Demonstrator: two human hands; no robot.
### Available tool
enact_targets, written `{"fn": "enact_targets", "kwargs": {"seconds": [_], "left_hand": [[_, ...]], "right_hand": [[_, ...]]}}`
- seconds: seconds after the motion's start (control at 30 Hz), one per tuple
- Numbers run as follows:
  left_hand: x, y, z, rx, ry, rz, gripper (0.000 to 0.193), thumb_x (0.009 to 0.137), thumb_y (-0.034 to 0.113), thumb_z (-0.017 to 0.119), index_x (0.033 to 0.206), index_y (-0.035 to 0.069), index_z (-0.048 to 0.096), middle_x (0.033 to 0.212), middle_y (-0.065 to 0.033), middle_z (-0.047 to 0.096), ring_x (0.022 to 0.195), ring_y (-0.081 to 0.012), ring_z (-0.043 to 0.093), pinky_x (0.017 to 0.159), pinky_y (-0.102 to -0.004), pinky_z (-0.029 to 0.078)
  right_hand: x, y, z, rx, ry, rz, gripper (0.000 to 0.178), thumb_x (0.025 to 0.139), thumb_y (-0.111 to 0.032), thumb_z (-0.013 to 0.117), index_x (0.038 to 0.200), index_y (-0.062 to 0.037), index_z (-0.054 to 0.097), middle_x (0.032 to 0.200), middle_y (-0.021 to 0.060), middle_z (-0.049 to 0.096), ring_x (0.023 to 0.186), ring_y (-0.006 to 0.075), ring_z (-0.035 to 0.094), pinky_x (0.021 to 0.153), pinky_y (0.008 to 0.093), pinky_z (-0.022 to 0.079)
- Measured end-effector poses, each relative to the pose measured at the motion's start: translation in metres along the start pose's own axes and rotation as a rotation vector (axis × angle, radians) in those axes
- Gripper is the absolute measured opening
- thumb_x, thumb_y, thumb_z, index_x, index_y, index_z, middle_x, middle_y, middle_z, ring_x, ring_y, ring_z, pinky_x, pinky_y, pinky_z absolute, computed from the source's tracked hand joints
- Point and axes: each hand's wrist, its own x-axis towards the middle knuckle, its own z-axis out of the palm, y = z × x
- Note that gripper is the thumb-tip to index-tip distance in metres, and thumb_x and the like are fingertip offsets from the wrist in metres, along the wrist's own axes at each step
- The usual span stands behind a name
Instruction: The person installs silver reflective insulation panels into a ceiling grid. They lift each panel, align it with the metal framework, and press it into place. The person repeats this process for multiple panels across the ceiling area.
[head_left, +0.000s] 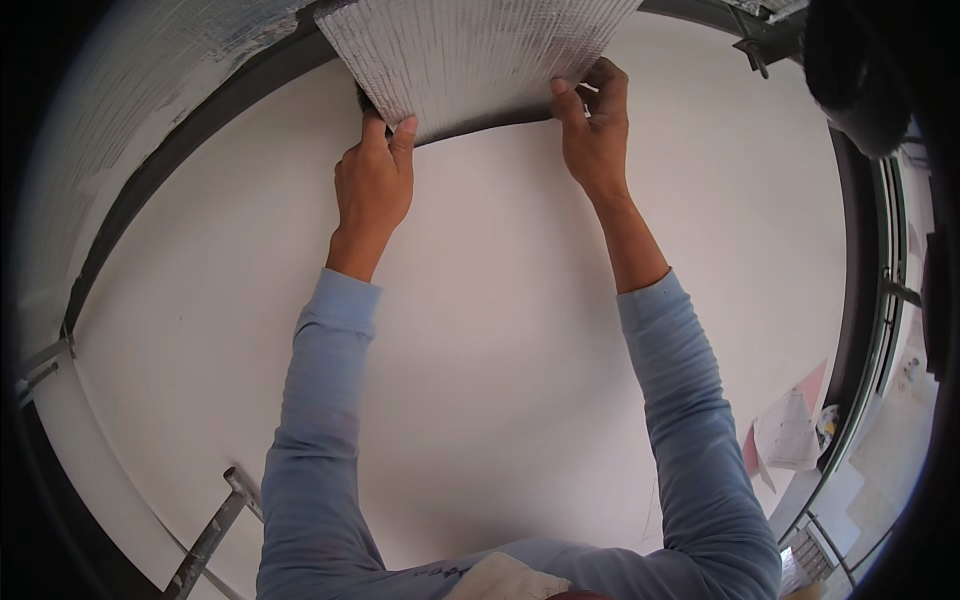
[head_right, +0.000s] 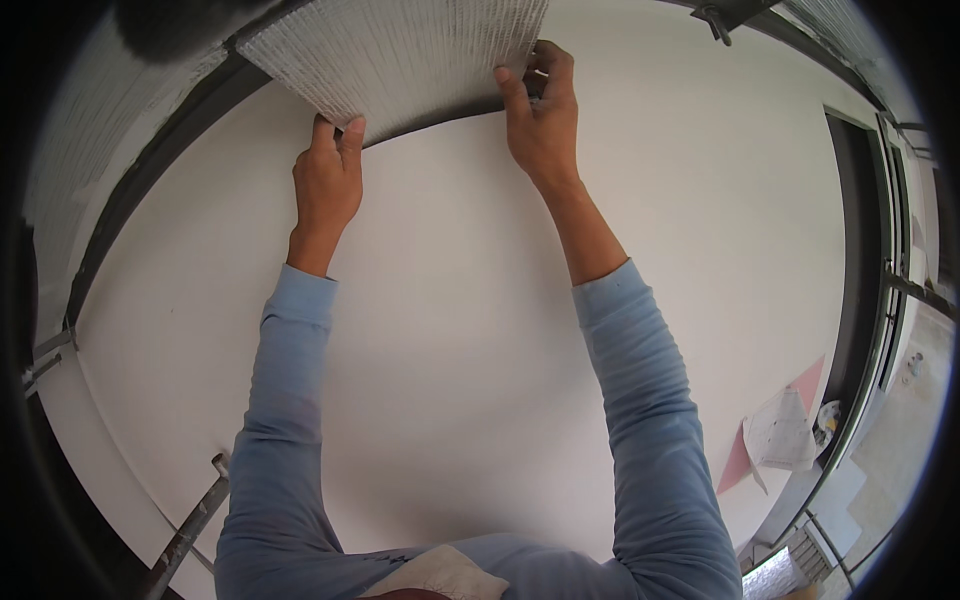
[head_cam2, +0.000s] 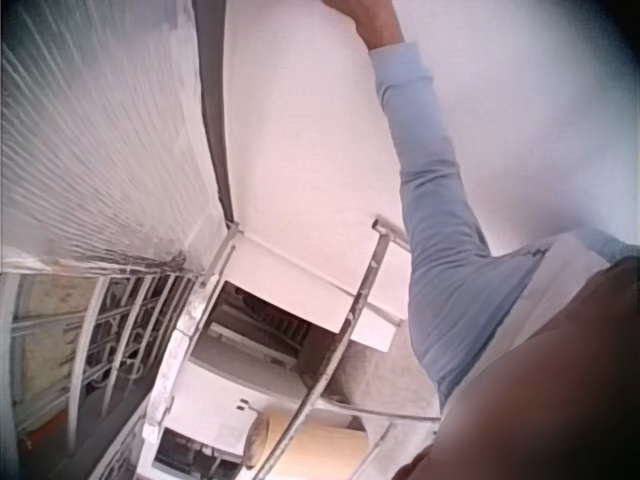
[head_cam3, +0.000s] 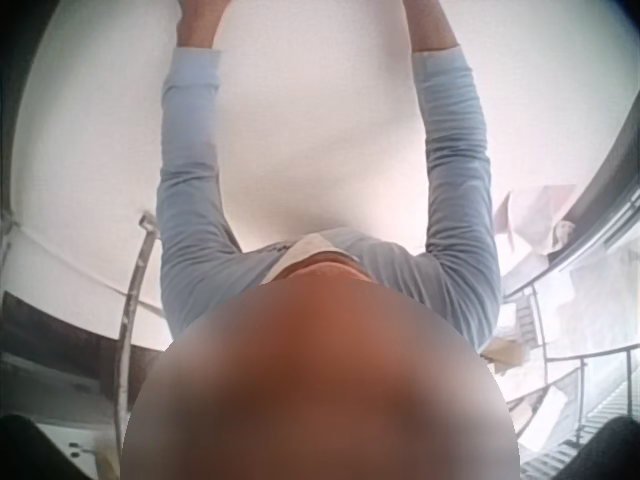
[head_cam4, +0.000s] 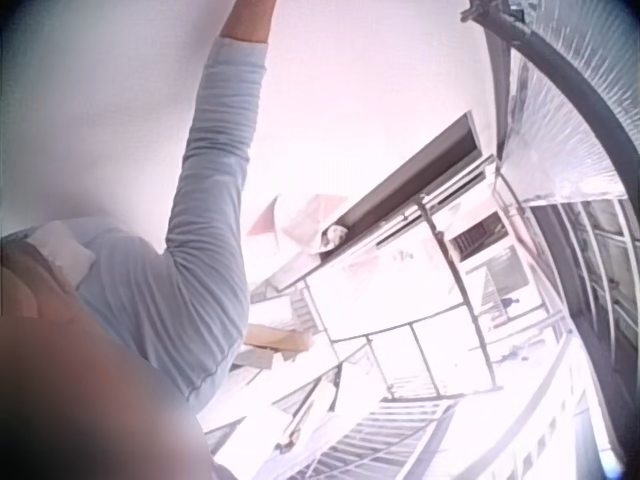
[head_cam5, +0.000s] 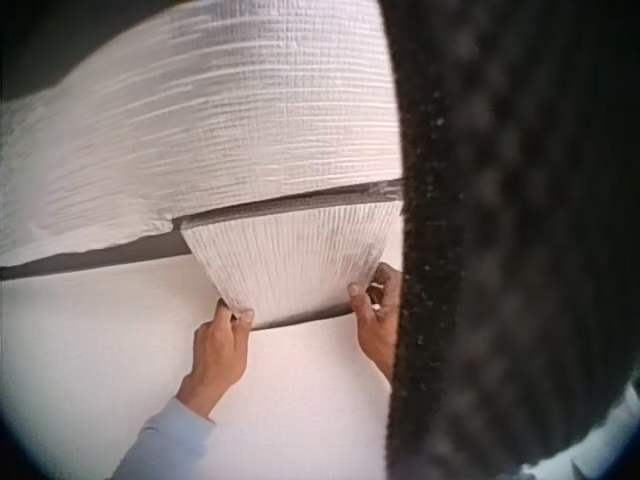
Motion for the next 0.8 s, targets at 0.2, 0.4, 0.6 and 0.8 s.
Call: {"fn": "enact_targets", "kwargs": {"seconds": [0.2, 0.4, 0.6, 0.8], "left_hand": [[-0.002, -0.002, -0.001, -0.04, -0.002, 0.027, 0.044, 0.108, 0.041, 0.049, 0.122, 0.0, 0.056, 0.077, -0.0193, 0.072, 0.073, -0.04, 0.073, 0.068, -0.0469, 0.057], [-0.002, -0.001, 0.001, -0.074, 0.008, 0.03, 0.044, 0.108, 0.04, 0.05, 0.122, 0.0, 0.056, 0.08, -0.021, 0.072, 0.075, -0.0406, 0.073, 0.068, -0.0468, 0.057], [-0.001, -0.001, 0.002, -0.111, 0.061, 0.099, 0.042, 0.107, 0.04, 0.052, 0.123, 0.002, 0.058, 0.082, -0.0204, 0.072, 0.075, -0.0402, 0.073, 0.071, -0.0464, 0.057], [0.003, -0.001, 0.001, -0.121, 0.004, 0.03, 0.043, 0.107, 0.043, 0.052, 0.117, 0.002, 0.06, 0.074, -0.0174, 0.07, 0.069, -0.0387, 0.071, 0.066, -0.0462, 0.055]], "right_hand": [[0.002, -0.003, -0.002, 0.028, -0.039, -0.006, 0.055, 0.101, -0.027, 0.067, 0.14, 0.0022, 0.041, 0.128, 0.0191, 0.06, 0.111, 0.0276, 0.065, 0.092, 0.0382, 0.054], [0.001, -0.002, -0.005, -0.01, -0.001, 0.0, 0.058, 0.101, -0.027, 0.067, 0.141, 0.0024, 0.039, 0.128, 0.02, 0.06, 0.112, 0.0286, 0.065, 0.09, 0.0385, 0.055], [0.0, -0.001, -0.008, 0.0, -0.018, -0.026, 0.057, 0.101, -0.028, 0.068, 0.141, 0.0023, 0.041, 0.128, 0.0206, 0.06, 0.112, 0.0287, 0.065, 0.09, 0.0378, 0.056], [0.005, -0.007, -0.011, -0.003, -0.009, -0.018, 0.057, 0.101, -0.028, 0.068, 0.14, 0.0023, 0.041, 0.128, 0.0202, 0.06, 0.114, 0.0296, 0.064, 0.094, 0.0396, 0.055]]}}
